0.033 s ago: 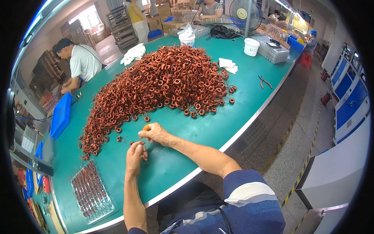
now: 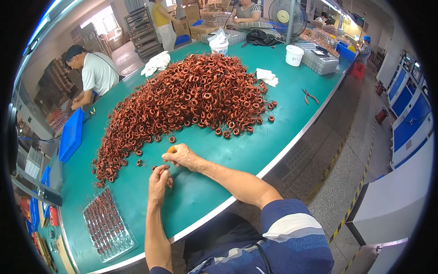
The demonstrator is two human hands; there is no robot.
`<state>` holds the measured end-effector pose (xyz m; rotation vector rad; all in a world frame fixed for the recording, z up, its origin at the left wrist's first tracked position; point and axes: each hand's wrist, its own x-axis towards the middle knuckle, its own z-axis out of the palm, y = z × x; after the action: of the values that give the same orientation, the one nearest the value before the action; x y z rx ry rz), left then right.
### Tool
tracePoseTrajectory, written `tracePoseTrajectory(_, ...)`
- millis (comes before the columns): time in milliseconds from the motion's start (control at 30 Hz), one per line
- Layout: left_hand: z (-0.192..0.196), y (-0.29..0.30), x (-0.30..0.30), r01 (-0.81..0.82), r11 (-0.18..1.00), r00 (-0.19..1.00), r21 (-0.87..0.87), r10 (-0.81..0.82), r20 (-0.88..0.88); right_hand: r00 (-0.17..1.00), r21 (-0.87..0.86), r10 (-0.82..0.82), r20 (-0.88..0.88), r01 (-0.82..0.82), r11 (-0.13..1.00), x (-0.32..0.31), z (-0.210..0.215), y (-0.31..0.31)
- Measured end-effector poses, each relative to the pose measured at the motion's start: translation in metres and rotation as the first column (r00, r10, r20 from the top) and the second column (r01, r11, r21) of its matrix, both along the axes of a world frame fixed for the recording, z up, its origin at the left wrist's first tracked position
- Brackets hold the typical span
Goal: Assembling and organizing electronic wire components into a grid tray at a manufacturing workbench.
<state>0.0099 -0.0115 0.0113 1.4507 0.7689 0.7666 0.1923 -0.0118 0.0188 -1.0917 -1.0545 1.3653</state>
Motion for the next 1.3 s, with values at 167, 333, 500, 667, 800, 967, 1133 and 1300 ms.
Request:
tracePoseTrajectory(167,0.008,-0.006,0.004,-0.064,0.987,0.998,0.145,0.064,0.006,0.994,-0.061,0.021,-0.106,-0.028,0.998,0.001,0.005,0.0)
tracePoseTrajectory(333,0.019,-0.01,0.004,-0.108,0.993,0.979,-0.043,0.114,0.167,0.96,0.02,0.094,-0.263,-0.092,0.996,-0.008,0.013,-0.005)
tracePoseTrajectory(500,0.024,-0.014,0.007,-0.073,0.992,0.972,-0.107,0.095,0.215,0.984,0.097,0.017,-0.18,0.001,0.995,-0.008,0.012,-0.006)
tracePoseTrajectory(667,0.019,-0.016,0.005,-0.042,0.993,0.96,-0.114,0.071,0.271,1.0,0.241,-0.024,0.008,0.021,0.97,-0.008,0.022,-0.019)
tracePoseTrajectory(800,0.01,-0.019,0.001,-0.128,0.981,0.947,-0.146,0.165,0.276,0.986,0.309,-0.088,0.143,0.04,0.95,-0.018,0.017,-0.017)
tracePoseTrajectory(967,0.008,-0.001,0.014,-0.22,0.97,0.931,-0.105,0.241,0.274,0.963,0.163,-0.27,0.01,0.265,0.95,0.0,0.002,0.002)
tracePoseTrajectory(1133,-0.002,0.01,0.009,-0.306,0.952,0.93,-0.023,0.304,0.206,0.993,0.063,-0.019,0.114,0.012,0.998,-0.012,0.013,-0.002)
tracePoseTrajectory(1300,-0.007,0.005,0.001,-0.331,0.82,0.911,0.468,0.407,-0.069,0.99,-0.042,0.076,0.118,-0.071,0.997,-0.018,0.008,0.0)
